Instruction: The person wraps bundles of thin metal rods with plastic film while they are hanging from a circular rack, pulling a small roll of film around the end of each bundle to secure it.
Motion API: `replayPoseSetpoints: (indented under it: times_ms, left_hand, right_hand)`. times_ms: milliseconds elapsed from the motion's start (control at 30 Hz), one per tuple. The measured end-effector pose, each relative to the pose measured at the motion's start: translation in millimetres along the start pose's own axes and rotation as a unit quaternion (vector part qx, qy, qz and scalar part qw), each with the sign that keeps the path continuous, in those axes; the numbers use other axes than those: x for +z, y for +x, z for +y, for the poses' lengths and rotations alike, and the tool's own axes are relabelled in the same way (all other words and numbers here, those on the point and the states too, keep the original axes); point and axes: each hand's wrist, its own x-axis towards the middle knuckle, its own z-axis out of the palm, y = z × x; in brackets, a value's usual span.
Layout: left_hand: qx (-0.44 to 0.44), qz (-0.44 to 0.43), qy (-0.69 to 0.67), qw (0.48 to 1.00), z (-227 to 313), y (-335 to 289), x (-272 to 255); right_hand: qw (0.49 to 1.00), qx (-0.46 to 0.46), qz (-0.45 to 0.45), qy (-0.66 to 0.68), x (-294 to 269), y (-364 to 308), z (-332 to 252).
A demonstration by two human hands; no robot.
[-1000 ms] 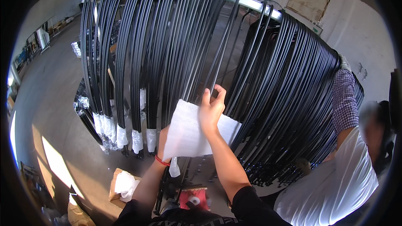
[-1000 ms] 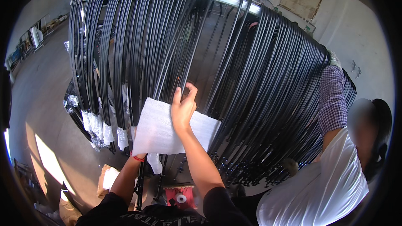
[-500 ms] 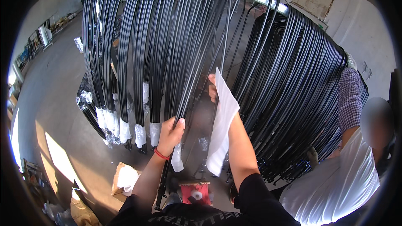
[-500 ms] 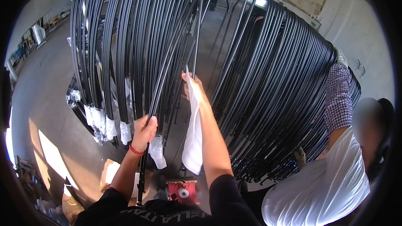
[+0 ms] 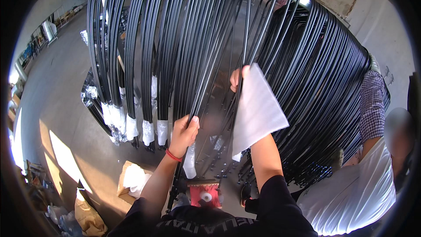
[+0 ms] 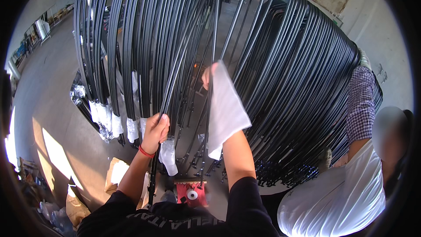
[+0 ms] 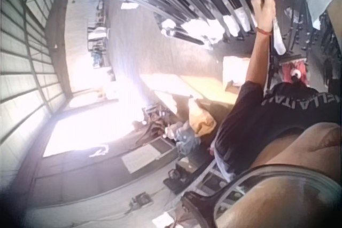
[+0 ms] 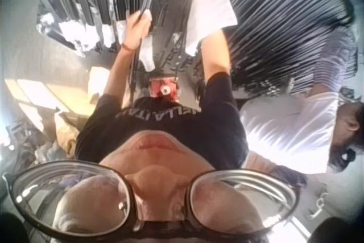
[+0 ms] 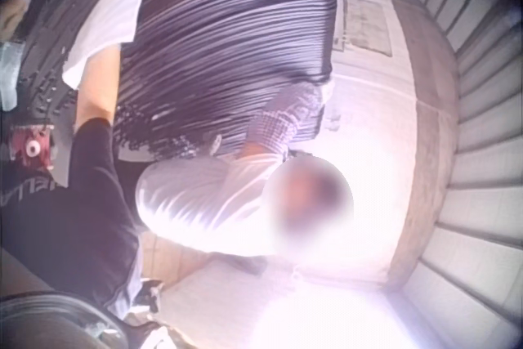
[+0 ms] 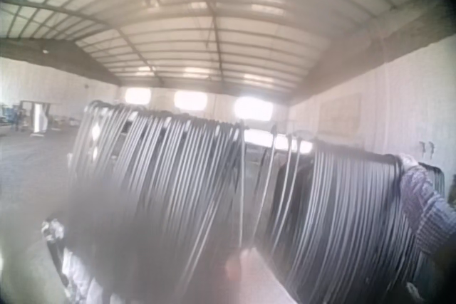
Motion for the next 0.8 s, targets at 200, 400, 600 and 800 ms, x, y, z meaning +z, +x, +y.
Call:
replayPoseSetpoints:
  times_ms: [200, 400, 600, 800]
  left_hand:
    - [0.035, -0.089, 0.003, 0.995, -32, 19, 18]
    - [-0.006, -0.150, -0.009, 0.989, -70, 45, 56]
    - [0.033, -0.099, -0.014, 0.994, -99, 57, 69]
    - [0.271, 0.069, 0.281, 0.918, -118, 41, 99]
  right_hand:
    - [0.977, -0.020, 0.184, -0.105, -19, -11, -15]
    - [0.963, 0.036, 0.113, -0.243, -29, -28, -64]
    - [0.944, 0.123, 0.145, -0.270, -4, -51, -62]
    - [0.670, 0.002, 0.373, -0.643, -4, -67, -53]
